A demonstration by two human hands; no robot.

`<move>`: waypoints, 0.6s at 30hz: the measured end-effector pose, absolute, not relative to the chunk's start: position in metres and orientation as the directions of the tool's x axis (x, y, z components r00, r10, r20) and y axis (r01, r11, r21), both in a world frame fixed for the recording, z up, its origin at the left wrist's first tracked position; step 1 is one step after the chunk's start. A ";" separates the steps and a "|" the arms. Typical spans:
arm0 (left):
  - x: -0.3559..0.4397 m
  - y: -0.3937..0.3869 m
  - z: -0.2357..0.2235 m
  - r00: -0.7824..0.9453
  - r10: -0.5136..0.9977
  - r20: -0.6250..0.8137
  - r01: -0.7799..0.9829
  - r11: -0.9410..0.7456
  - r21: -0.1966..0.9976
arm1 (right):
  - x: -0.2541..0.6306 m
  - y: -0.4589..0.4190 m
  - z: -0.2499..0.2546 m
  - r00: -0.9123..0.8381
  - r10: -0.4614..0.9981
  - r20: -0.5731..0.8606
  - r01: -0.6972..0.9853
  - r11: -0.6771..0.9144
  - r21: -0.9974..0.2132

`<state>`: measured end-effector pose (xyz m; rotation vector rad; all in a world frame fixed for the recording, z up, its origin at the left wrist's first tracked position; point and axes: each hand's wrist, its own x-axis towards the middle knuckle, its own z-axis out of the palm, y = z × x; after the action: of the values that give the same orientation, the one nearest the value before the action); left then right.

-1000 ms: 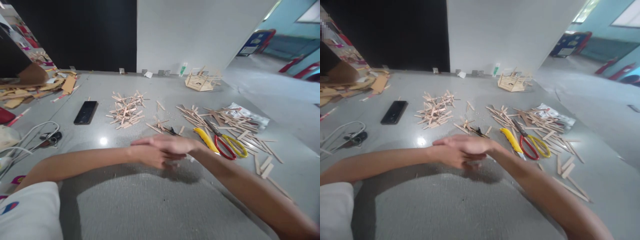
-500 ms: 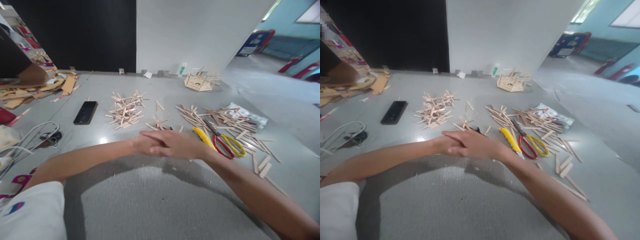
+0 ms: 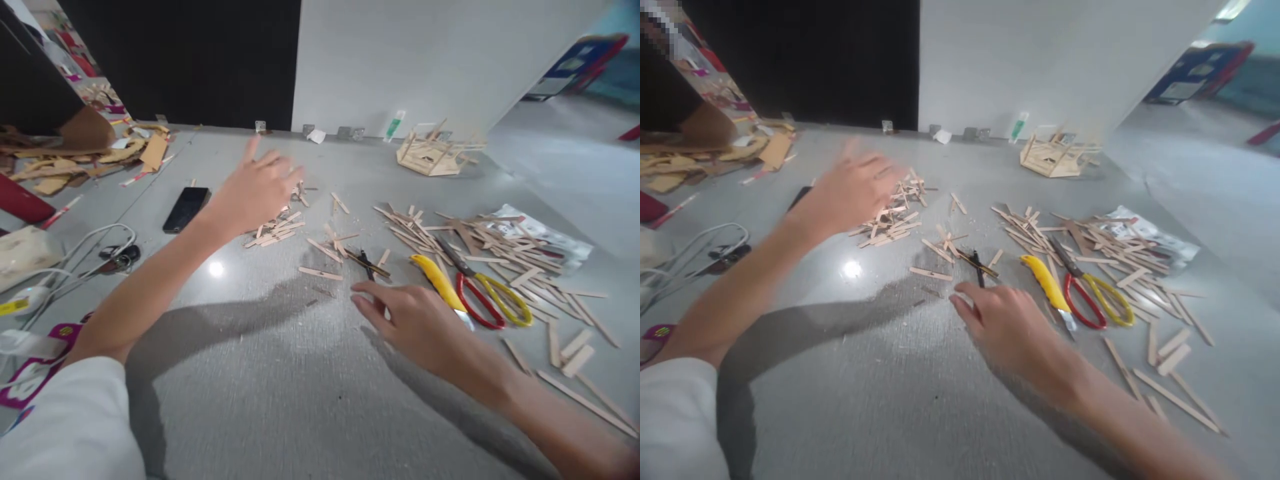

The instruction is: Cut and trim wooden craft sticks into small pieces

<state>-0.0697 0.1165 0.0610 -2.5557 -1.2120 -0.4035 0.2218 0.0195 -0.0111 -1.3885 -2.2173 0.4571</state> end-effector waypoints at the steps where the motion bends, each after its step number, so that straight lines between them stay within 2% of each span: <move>1: -0.073 0.114 0.067 0.582 0.732 0.354 0.810 -0.561 -0.171 | 0.221 0.014 -0.015 -0.416 0.889 0.193 0.768 0.457 -0.449; 3: -0.079 0.110 0.079 0.526 0.787 0.324 0.850 -0.474 -0.228 | 0.224 0.008 -0.019 -0.496 0.859 0.124 0.800 0.508 -0.318; 5: -0.084 0.105 0.091 0.463 0.830 0.310 0.882 -0.399 -0.248 | 0.228 0.008 -0.021 -0.505 0.856 0.108 0.812 0.514 -0.275; 6: -0.087 0.103 0.096 0.451 0.843 0.292 0.886 -0.384 -0.260 | 0.231 0.009 -0.022 -0.498 0.858 0.124 0.816 0.512 -0.268; 11: -0.100 0.095 0.117 0.365 0.847 0.386 0.925 -0.282 -0.254 | 0.236 0.012 -0.024 -0.493 0.828 0.266 0.801 0.552 -0.232; 18: -0.108 0.086 0.128 0.310 0.839 0.447 0.950 -0.293 -0.108 | 0.239 0.005 -0.014 -0.546 0.770 0.330 0.717 0.633 -0.291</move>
<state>-0.1082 0.0862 0.1277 -2.2310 -1.6023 -0.4358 0.2388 0.0046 -0.0139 -1.1743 -2.4294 0.1684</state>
